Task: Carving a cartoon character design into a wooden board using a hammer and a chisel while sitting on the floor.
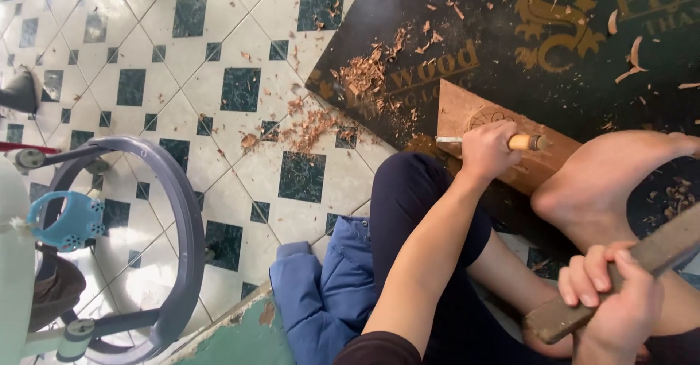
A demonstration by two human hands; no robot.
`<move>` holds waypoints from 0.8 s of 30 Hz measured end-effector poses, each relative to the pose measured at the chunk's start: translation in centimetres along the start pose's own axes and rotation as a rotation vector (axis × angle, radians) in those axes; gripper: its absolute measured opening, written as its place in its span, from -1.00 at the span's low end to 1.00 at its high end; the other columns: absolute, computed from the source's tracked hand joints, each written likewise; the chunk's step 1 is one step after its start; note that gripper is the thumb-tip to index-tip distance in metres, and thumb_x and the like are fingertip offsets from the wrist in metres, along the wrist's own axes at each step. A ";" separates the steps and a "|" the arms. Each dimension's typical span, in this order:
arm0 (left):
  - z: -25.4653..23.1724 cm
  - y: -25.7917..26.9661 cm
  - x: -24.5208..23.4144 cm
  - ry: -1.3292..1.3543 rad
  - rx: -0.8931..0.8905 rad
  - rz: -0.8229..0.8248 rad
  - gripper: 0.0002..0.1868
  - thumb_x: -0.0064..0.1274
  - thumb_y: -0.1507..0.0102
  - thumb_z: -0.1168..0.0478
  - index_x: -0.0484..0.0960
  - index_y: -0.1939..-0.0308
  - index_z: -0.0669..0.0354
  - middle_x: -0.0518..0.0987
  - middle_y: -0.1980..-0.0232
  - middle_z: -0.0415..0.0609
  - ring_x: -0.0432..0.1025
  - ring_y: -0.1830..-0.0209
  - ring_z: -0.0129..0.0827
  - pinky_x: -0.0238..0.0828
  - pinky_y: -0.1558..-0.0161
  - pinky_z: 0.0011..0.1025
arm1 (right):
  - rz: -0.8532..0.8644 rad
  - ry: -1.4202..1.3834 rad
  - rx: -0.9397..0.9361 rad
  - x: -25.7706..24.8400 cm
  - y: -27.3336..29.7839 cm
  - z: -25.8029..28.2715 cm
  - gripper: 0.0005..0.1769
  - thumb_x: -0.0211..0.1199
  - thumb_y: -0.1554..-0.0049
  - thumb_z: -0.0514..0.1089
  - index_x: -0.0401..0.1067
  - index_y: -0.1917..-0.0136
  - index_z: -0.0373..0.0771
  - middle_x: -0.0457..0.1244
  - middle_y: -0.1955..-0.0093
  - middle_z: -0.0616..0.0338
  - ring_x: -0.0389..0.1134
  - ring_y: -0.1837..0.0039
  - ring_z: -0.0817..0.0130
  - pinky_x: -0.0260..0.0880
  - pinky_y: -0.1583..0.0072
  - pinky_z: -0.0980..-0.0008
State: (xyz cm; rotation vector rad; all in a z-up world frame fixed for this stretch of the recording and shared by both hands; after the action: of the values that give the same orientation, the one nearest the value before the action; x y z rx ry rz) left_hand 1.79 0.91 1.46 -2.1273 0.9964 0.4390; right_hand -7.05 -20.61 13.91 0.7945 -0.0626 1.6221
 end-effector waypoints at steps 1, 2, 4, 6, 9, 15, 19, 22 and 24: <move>0.0 -0.1 0.2 0.003 0.008 -0.003 -0.82 0.14 0.07 0.37 0.47 0.49 0.06 0.47 0.47 -0.22 0.39 0.47 -0.27 0.22 0.40 -0.36 | 0.002 -0.002 -0.008 0.0 -0.4 -0.6 -0.83 -0.12 -0.32 -0.09 0.31 0.01 0.04 -0.02 0.40 0.45 -0.12 0.47 0.66 -0.05 0.40 0.61; 0.1 0.0 0.3 -0.009 0.013 0.004 -0.82 0.16 0.07 0.36 0.48 0.47 0.06 0.49 0.46 -0.23 0.41 0.46 -0.28 0.23 0.39 -0.36 | 0.028 -0.052 0.035 0.0 -0.7 -1.3 -0.87 -0.10 -0.32 -0.10 0.28 0.02 0.04 -0.02 0.41 0.46 -0.10 0.48 0.66 -0.05 0.43 0.60; 0.4 0.2 0.6 -0.023 0.019 0.010 -0.81 0.17 0.07 0.35 0.50 0.46 0.05 0.51 0.44 -0.24 0.43 0.45 -0.29 0.24 0.39 -0.37 | 0.055 -0.103 0.079 0.0 -1.6 -2.4 -0.91 -0.08 -0.32 -0.11 0.24 0.03 0.04 -0.01 0.42 0.47 -0.08 0.49 0.65 -0.04 0.45 0.59; 0.9 0.3 0.9 -0.054 0.032 0.025 -0.82 0.17 0.06 0.31 0.45 0.50 0.05 0.49 0.45 -0.22 0.41 0.46 -0.28 0.23 0.41 -0.33 | 0.075 0.141 0.315 0.2 -2.6 -3.4 -0.85 -0.01 -0.33 -0.15 0.27 0.02 -0.26 0.02 0.41 0.31 -0.04 0.47 0.62 -0.05 0.47 0.60; 0.5 0.4 0.1 0.011 0.036 0.065 -0.81 0.17 0.07 0.34 0.53 0.41 0.06 0.54 0.40 -0.21 0.44 0.43 -0.27 0.27 0.36 -0.36 | 0.053 0.116 0.196 -1.1 -2.5 -3.5 -0.91 -0.03 -0.31 -0.17 0.24 -0.04 -0.20 0.01 0.40 0.36 -0.04 0.48 0.64 -0.06 0.47 0.59; -2.0 0.0 0.5 0.098 0.079 0.076 -0.85 0.14 0.02 0.34 0.49 0.44 0.09 0.53 0.41 -0.16 0.43 0.44 -0.22 0.27 0.35 -0.31 | 0.018 0.076 0.064 -4.2 -1.1 0.9 -0.84 -0.12 -0.38 -0.11 0.30 -0.04 -0.01 0.01 0.37 0.44 -0.06 0.45 0.67 -0.02 0.41 0.61; -0.9 -0.1 0.8 0.070 0.040 0.091 -0.80 0.18 0.04 0.35 0.60 0.34 0.06 0.61 0.32 -0.21 0.49 0.39 -0.23 0.34 0.31 -0.35 | -0.039 0.112 0.017 -7.8 -0.5 1.1 -0.82 -0.10 -0.40 -0.04 0.34 -0.09 0.16 -0.02 0.38 0.52 -0.10 0.44 0.73 -0.04 0.37 0.67; 0.4 -0.8 1.2 0.034 0.015 0.061 -0.81 0.19 0.08 0.36 0.58 0.44 0.01 0.53 0.47 -0.25 0.42 0.50 -0.34 0.28 0.40 -0.38 | 0.236 -0.187 0.044 -17.5 -7.1 -1.1 -0.60 -0.19 -0.51 -0.02 0.52 -0.22 0.18 0.14 0.33 0.53 0.09 0.44 0.68 0.15 0.40 0.60; 1.8 -1.7 1.4 -0.048 0.014 -0.005 -0.83 0.13 0.03 0.16 0.41 0.50 -0.14 0.38 0.59 -0.27 0.45 0.50 -0.29 0.35 0.44 -0.42 | 0.291 -0.907 0.015 -20.9 -14.6 -4.3 -0.63 -0.32 -0.58 -0.04 0.35 -0.31 0.02 0.11 0.08 0.38 0.08 0.14 0.54 0.04 0.01 0.49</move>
State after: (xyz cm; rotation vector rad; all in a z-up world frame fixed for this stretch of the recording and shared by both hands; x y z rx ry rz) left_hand 3.95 2.24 0.28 -2.0963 0.9642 0.4769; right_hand 3.92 -33.13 -5.90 1.5308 -0.8394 1.4000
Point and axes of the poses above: each hand's wrist, its own y-axis away from the middle knuckle, its own x-axis out of the palm, z = x × y, the point moved 2 cm from there along -y, towards the middle knuckle
